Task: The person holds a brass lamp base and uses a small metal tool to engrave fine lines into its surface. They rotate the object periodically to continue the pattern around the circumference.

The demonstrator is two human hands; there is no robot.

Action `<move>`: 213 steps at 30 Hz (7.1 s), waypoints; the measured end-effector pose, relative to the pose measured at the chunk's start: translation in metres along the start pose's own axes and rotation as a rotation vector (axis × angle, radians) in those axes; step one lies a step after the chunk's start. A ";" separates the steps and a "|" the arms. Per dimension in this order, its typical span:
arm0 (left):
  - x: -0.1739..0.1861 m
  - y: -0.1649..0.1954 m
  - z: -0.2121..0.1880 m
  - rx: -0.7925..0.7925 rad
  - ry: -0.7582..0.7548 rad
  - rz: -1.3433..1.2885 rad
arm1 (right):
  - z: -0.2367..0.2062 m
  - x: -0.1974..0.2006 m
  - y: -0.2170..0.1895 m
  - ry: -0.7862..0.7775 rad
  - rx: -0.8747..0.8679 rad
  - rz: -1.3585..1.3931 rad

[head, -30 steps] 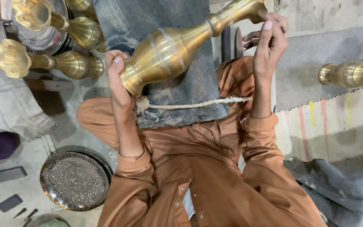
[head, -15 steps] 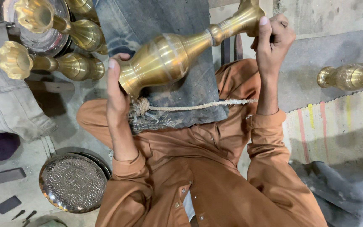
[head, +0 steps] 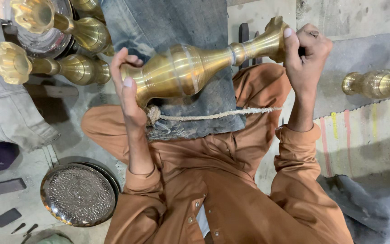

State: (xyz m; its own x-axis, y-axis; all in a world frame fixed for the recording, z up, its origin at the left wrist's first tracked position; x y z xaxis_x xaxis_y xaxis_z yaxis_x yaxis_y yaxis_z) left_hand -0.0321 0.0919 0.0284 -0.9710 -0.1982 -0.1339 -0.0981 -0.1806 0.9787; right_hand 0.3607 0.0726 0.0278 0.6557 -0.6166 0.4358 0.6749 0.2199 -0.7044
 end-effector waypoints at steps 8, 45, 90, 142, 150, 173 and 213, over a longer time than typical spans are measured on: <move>0.000 0.002 -0.001 -0.021 0.053 0.070 | 0.006 0.016 -0.012 0.048 0.064 0.000; 0.000 0.015 -0.021 0.038 0.107 0.097 | 0.045 -0.080 -0.141 -0.721 0.182 0.721; 0.001 0.016 -0.023 0.028 0.121 0.060 | 0.052 -0.097 -0.142 -0.754 0.249 0.824; -0.004 0.010 -0.031 0.061 0.232 -0.047 | 0.026 -0.086 -0.119 -0.546 0.075 0.814; -0.012 0.008 -0.042 0.054 0.290 -0.131 | 0.006 -0.079 -0.124 -0.294 0.168 0.745; -0.011 0.006 -0.048 0.032 0.312 -0.080 | 0.011 -0.081 -0.131 -0.309 0.180 0.715; -0.025 0.013 -0.063 -0.011 0.439 -0.043 | -0.034 -0.073 -0.145 0.000 -0.080 0.542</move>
State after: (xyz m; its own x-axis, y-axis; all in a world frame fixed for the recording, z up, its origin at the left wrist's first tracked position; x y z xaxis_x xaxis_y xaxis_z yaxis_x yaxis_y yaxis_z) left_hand 0.0047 0.0343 0.0345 -0.7814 -0.5802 -0.2299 -0.1313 -0.2073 0.9694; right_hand 0.2035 0.0601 0.0794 0.9026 -0.4305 -0.0012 0.2126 0.4481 -0.8683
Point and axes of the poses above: each hand's wrist, its own z-axis towards the middle knuckle, its own x-axis out of the back of the hand, y = z × x, the point moved 4 cm from there along z, towards the middle knuckle, and after that the axes turned 14 degrees about y, right-handed, at the moved point
